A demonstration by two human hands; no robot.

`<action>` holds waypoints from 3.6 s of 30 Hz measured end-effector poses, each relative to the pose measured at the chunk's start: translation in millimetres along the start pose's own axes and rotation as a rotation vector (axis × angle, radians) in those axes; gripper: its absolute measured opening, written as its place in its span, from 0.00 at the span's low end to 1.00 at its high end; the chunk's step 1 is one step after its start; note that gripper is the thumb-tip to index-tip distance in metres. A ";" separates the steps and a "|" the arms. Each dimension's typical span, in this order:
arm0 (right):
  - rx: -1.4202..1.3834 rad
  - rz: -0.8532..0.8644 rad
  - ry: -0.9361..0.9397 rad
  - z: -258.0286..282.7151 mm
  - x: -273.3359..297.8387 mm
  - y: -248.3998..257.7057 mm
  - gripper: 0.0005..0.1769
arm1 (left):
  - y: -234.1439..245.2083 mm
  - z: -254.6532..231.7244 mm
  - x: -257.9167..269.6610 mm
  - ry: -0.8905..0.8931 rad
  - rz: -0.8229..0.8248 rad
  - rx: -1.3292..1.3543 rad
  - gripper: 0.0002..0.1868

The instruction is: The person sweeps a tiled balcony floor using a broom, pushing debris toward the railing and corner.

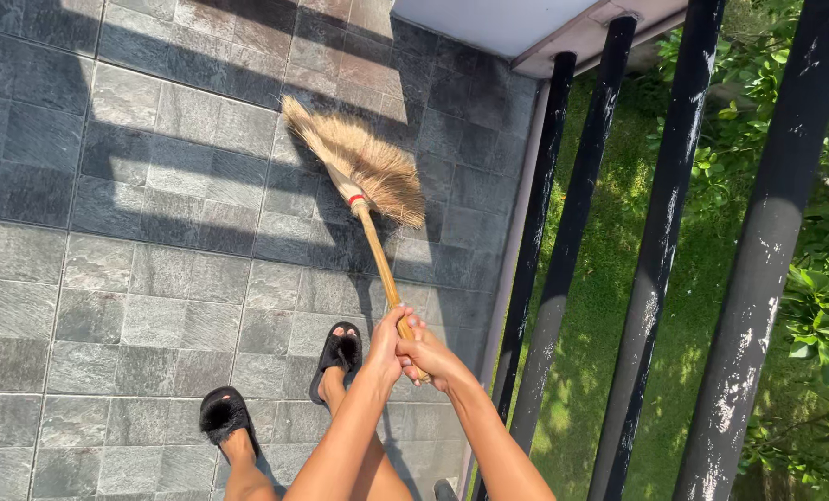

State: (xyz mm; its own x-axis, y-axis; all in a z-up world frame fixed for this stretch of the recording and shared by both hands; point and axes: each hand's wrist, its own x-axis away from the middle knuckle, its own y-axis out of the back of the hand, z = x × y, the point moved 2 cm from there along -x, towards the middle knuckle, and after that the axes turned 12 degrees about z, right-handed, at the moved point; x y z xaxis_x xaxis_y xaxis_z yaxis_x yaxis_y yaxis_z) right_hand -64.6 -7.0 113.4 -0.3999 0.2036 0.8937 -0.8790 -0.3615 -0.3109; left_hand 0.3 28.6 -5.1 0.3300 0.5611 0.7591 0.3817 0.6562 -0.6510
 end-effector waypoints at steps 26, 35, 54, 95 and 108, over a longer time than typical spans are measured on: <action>-0.138 -0.233 0.131 189.9 -153.2 100.7 0.09 | -61.9 -153.2 -99.6 0.083 0.126 -0.131 0.40; -0.143 0.277 0.015 242.1 -76.0 -99.3 0.10 | -86.7 -275.9 -6.0 -0.084 0.438 0.045 0.41; 0.756 -0.180 0.291 556.1 -258.3 35.5 0.07 | -182.4 -402.6 -94.2 -0.395 0.399 0.111 0.38; 0.670 0.290 -0.107 508.9 -145.4 -149.5 0.06 | -219.8 -477.6 -60.9 -0.604 0.359 0.411 0.17; 0.764 0.447 -0.533 230.3 -294.7 -376.0 0.09 | 146.0 -441.0 87.7 -0.549 -0.087 0.665 0.22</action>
State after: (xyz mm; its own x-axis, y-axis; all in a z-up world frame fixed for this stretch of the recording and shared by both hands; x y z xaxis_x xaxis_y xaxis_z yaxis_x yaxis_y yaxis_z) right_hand 443.5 -140.7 41.4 -0.3191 -0.4538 0.8320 -0.2040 -0.8245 -0.5279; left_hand 465.7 -48.9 -34.6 -0.2062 0.5472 0.8112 -0.2550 0.7703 -0.5845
